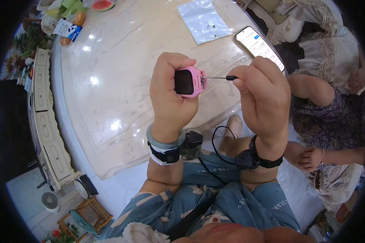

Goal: The person uses a screwdriver to loosen a screw on the back of a pink smartwatch, removes the cover, and presses the power button to turn it on.

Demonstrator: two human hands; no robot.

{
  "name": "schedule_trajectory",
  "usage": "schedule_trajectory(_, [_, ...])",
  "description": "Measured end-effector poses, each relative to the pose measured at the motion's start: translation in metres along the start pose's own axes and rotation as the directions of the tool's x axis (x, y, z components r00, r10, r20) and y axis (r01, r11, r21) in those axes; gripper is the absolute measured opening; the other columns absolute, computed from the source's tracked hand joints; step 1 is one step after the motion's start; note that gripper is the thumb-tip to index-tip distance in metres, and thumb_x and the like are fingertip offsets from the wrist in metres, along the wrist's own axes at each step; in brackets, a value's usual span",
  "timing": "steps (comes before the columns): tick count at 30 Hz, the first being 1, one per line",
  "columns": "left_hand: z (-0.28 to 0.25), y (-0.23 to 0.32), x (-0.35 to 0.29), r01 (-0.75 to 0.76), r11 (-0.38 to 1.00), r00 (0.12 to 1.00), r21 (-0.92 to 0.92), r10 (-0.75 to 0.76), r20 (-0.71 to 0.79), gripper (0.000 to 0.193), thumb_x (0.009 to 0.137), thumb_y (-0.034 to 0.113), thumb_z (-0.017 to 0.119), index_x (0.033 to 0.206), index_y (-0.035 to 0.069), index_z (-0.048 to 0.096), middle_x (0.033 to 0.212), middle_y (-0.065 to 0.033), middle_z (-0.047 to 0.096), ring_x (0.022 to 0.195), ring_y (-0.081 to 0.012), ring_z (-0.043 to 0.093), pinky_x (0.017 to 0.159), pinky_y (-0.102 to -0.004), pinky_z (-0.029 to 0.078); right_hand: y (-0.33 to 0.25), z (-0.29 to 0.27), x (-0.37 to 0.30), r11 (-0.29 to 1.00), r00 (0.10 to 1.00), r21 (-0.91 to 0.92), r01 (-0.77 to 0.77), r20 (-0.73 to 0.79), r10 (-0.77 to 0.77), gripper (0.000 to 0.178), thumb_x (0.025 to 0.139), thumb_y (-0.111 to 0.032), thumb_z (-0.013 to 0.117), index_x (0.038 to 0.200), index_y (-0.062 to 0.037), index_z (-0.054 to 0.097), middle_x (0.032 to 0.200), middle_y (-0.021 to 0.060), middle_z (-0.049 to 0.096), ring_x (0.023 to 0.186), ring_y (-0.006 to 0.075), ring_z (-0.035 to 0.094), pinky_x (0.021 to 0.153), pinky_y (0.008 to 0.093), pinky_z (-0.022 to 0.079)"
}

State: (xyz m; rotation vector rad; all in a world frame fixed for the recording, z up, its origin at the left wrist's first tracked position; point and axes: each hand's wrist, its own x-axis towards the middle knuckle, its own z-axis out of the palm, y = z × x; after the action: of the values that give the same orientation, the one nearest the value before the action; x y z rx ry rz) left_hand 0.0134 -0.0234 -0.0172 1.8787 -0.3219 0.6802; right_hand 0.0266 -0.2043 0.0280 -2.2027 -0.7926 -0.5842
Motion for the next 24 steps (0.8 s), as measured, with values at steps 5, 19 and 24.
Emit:
schedule_trajectory(5, [-0.001,0.000,0.000,-0.003,1.000,1.000,-0.016,0.003,-0.001,0.041,0.067,-0.018,0.055,0.103,0.003,0.053,0.098,-0.0058,0.052,0.084,-0.0123,0.050,0.075,-0.0219,0.042,-0.006,0.006,0.000,0.994,0.993,0.106,-0.030,-0.111,0.041,0.013,0.075,-0.004,0.067,0.085,-0.0031,0.060,0.077,0.0120,0.053,0.069,0.0327,0.053,0.060,0.0398,0.042])
schedule_trajectory(19, [-0.005,0.001,0.001,-0.017,1.000,0.998,0.000,0.017,-0.063,0.037,0.065,-0.015,0.062,0.098,0.001,0.057,0.091,-0.0085,0.054,0.081,-0.0179,0.056,0.072,-0.0248,0.045,-0.014,0.016,-0.001,0.946,0.982,0.312,-0.092,-0.129,0.138,0.015,0.078,-0.006,0.070,0.086,-0.0024,0.057,0.077,0.0118,0.057,0.069,0.0331,0.057,0.061,0.0378,0.047])
schedule_trajectory(24, [-0.003,0.003,0.001,0.021,0.999,0.999,-0.036,-0.022,-0.034,0.037,0.066,-0.015,0.064,0.098,0.002,0.057,0.091,-0.0085,0.055,0.080,-0.0185,0.056,0.072,-0.0252,0.046,-0.005,0.003,0.001,0.992,1.000,0.127,-0.014,-0.023,0.017,0.015,0.079,-0.006,0.069,0.086,-0.0017,0.057,0.077,0.0134,0.055,0.069,0.0332,0.056,0.061,0.0375,0.046])
